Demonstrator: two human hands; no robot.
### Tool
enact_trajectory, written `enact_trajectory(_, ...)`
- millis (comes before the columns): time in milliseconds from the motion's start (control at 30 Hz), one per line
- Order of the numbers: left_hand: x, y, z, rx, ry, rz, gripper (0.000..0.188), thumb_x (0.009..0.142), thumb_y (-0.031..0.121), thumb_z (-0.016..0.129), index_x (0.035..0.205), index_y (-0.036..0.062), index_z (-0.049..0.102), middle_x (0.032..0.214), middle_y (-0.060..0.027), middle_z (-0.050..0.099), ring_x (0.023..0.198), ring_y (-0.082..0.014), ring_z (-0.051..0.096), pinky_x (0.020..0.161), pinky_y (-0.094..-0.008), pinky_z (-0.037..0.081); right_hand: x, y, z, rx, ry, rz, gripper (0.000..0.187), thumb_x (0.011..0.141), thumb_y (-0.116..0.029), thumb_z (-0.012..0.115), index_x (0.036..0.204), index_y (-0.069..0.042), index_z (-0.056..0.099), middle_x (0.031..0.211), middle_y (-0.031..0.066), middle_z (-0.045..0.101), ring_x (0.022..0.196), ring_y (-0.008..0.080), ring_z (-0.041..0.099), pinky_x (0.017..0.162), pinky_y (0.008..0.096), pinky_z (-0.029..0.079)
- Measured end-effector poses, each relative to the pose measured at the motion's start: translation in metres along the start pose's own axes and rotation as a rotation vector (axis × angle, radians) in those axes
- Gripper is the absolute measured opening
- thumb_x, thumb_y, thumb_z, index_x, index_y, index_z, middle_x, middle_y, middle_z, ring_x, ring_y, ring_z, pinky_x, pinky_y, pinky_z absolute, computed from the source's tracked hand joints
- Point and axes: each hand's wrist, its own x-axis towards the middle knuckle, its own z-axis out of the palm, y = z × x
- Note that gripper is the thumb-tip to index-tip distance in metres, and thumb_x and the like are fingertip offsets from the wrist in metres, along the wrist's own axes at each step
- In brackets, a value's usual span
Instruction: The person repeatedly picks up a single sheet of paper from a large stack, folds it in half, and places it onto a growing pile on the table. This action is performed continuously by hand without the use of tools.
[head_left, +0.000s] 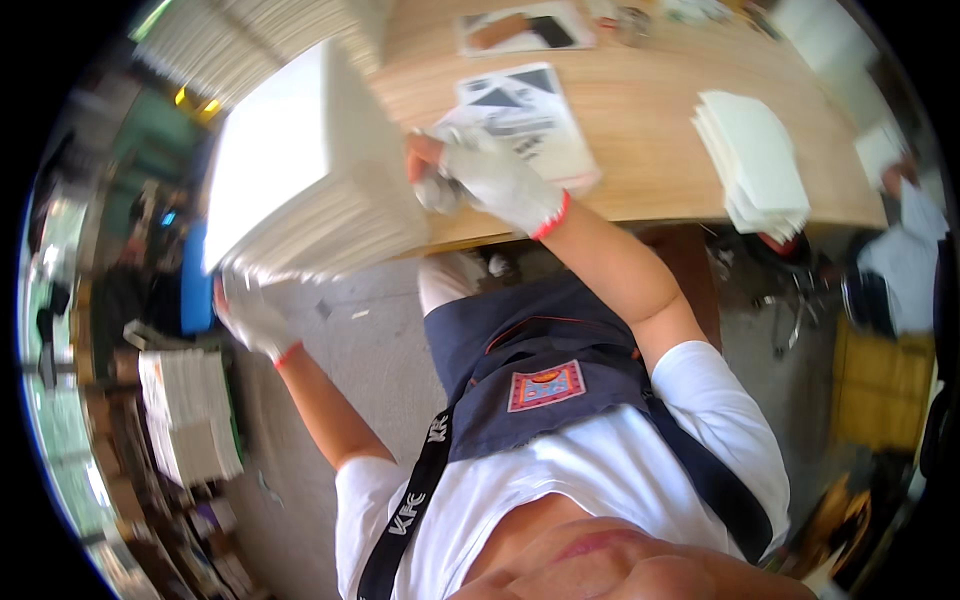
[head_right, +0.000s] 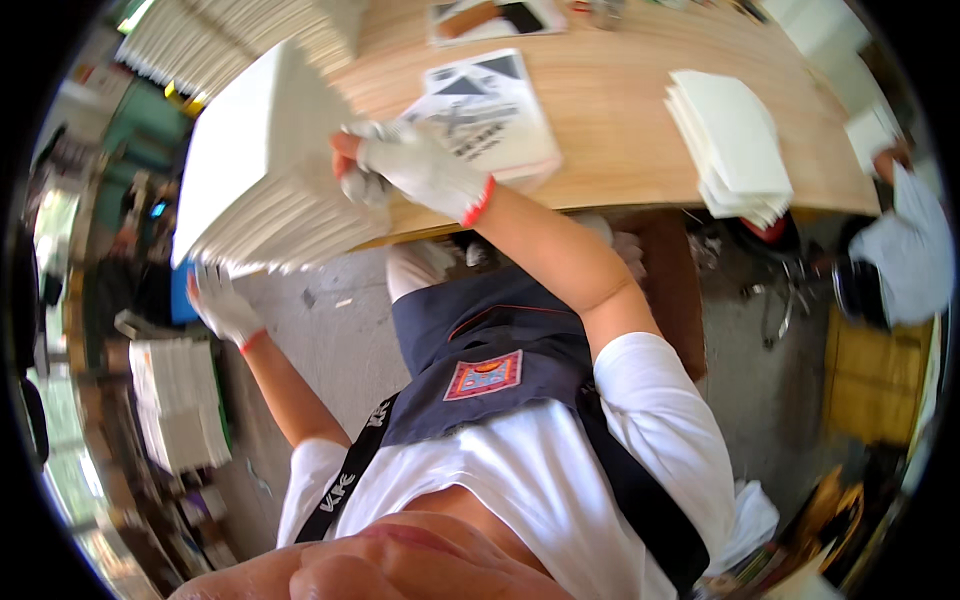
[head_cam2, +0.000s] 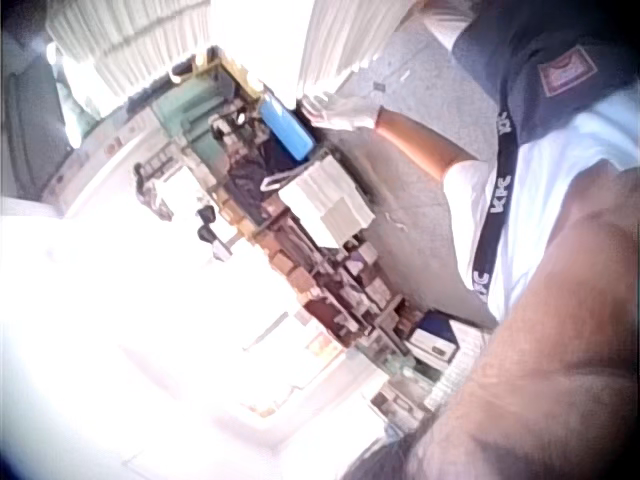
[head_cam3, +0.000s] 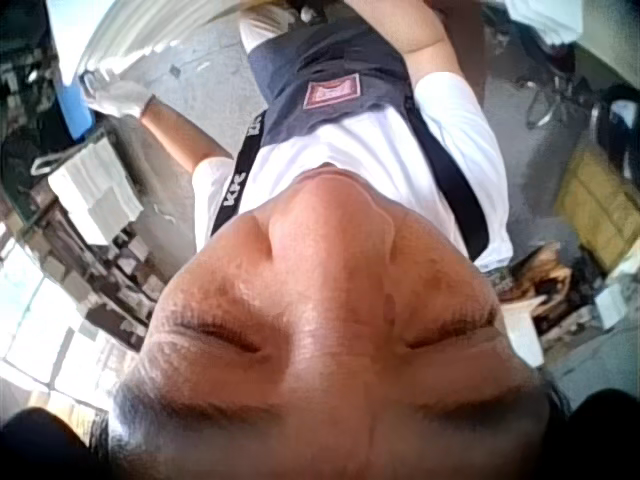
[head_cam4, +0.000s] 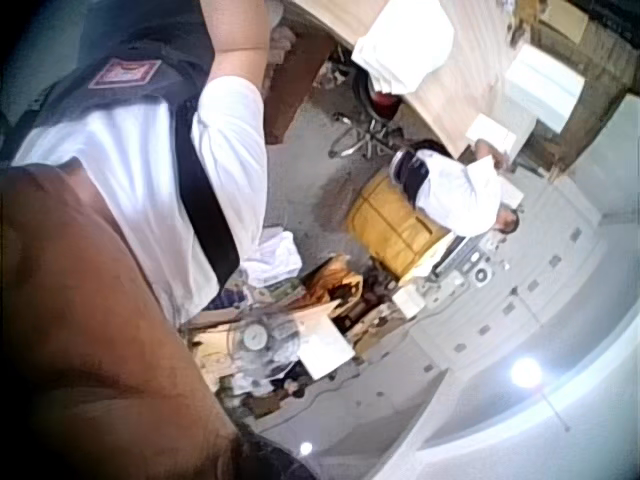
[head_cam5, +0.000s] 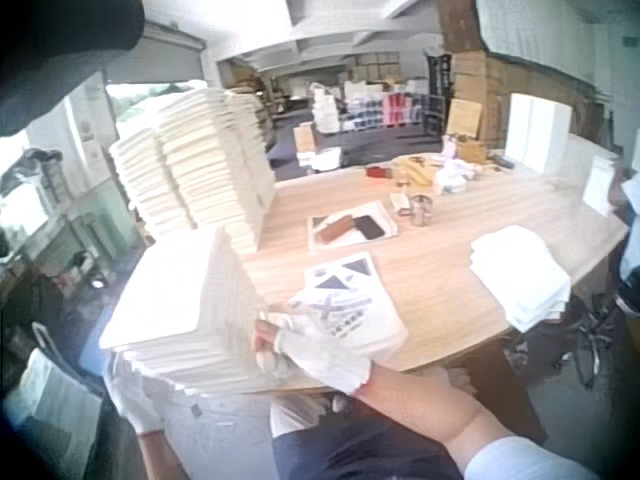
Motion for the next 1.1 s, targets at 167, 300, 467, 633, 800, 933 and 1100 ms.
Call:
enact_trajectory(167, -0.115, -0.098, -0.084, 0.467, 0.148, -0.199, 0.03, 0.093, 0.016, 0.044, 0.114, -0.0038, 0.05, 0.107, -0.0115, 0.056, 0.098, -0.019, 0.052, 0.087, -0.0329, 0.043, -0.137, 0.02, -0.113, -0.043, 0.768, -0.082, 0.017, 0.089, -0.022, 0.054, 0.086, -0.006, 0.059, 0.066, 0.0017, 0.056, 0.054, 0.0103, 0.052, 0.046, 0.0206, 0.041)
enact_trajectory(300, -0.207, -0.122, -0.044, 0.859, -0.363, -0.156, 0.021, 0.086, 0.003, 0.048, 0.105, -0.0018, 0.056, 0.102, -0.0093, 0.057, 0.094, -0.0176, 0.052, 0.086, -0.0307, 0.042, -0.269, -0.002, -0.206, -0.257, 1.538, -0.327, 0.011, 0.086, -0.019, 0.049, 0.088, -0.01, 0.056, 0.065, 0.0022, 0.057, 0.046, 0.009, 0.049, 0.041, 0.0218, 0.04)
enact_trajectory(467, -0.218, -0.118, 0.095, 0.971, -0.964, 0.307, 0.044, 0.072, 0.008, 0.063, 0.115, 0.0051, 0.053, 0.123, -0.0138, 0.05, 0.116, -0.0356, 0.042, 0.097, -0.0434, 0.034, -0.348, -0.057, -0.266, -0.321, 1.646, 0.081, 0.024, 0.086, -0.031, 0.052, 0.085, -0.007, 0.054, 0.062, 0.0028, 0.058, 0.041, 0.0074, 0.044, 0.033, 0.0216, 0.031)
enact_trajectory(633, -0.205, -0.184, 0.177, 1.225, -1.292, 0.437, 0.049, 0.08, 0.031, 0.053, 0.126, 0.0146, 0.046, 0.131, -0.0153, 0.041, 0.122, -0.0393, 0.032, 0.102, -0.0507, 0.023, -0.345, -0.07, -0.291, -0.273, 1.566, 0.171, 0.017, 0.083, -0.028, 0.059, 0.084, -0.011, 0.056, 0.062, 0.0, 0.056, 0.041, 0.0054, 0.041, 0.033, 0.0195, 0.028)
enact_trajectory(800, -0.189, -0.215, 0.203, 1.202, -1.505, 0.677, 0.05, 0.079, 0.035, 0.051, 0.125, 0.0178, 0.046, 0.133, -0.0141, 0.038, 0.121, -0.0354, 0.032, 0.102, -0.0465, 0.022, -0.347, -0.067, -0.281, 0.045, 1.4, -0.026, 0.013, 0.077, -0.017, 0.068, 0.08, -0.013, 0.056, 0.062, -0.0023, 0.055, 0.043, 0.0052, 0.043, 0.034, 0.0182, 0.031)
enact_trajectory(933, -0.174, -0.204, 0.208, 1.125, -1.566, 0.589, 0.039, 0.076, 0.027, 0.053, 0.114, 0.0173, 0.052, 0.122, -0.0104, 0.047, 0.113, -0.0315, 0.042, 0.096, -0.0429, 0.032, -0.341, -0.052, -0.241, 0.236, 1.429, 0.067, 0.021, 0.085, -0.03, 0.057, 0.088, -0.009, 0.055, 0.07, 0.0028, 0.056, 0.049, 0.0098, 0.049, 0.04, 0.0159, 0.04)
enact_trajectory(1100, -0.194, -0.161, 0.232, 1.413, -1.583, 0.308, 0.033, 0.071, 0.017, 0.057, 0.104, 0.0147, 0.053, 0.108, -0.0082, 0.054, 0.104, -0.0285, 0.049, 0.085, -0.0409, 0.042, -0.403, -0.022, -0.288, 0.057, 1.327, -0.277, 0.021, 0.09, -0.012, 0.045, 0.107, -0.001, 0.047, 0.084, 0.0094, 0.057, 0.047, 0.0137, 0.045, 0.039, 0.0258, 0.038)
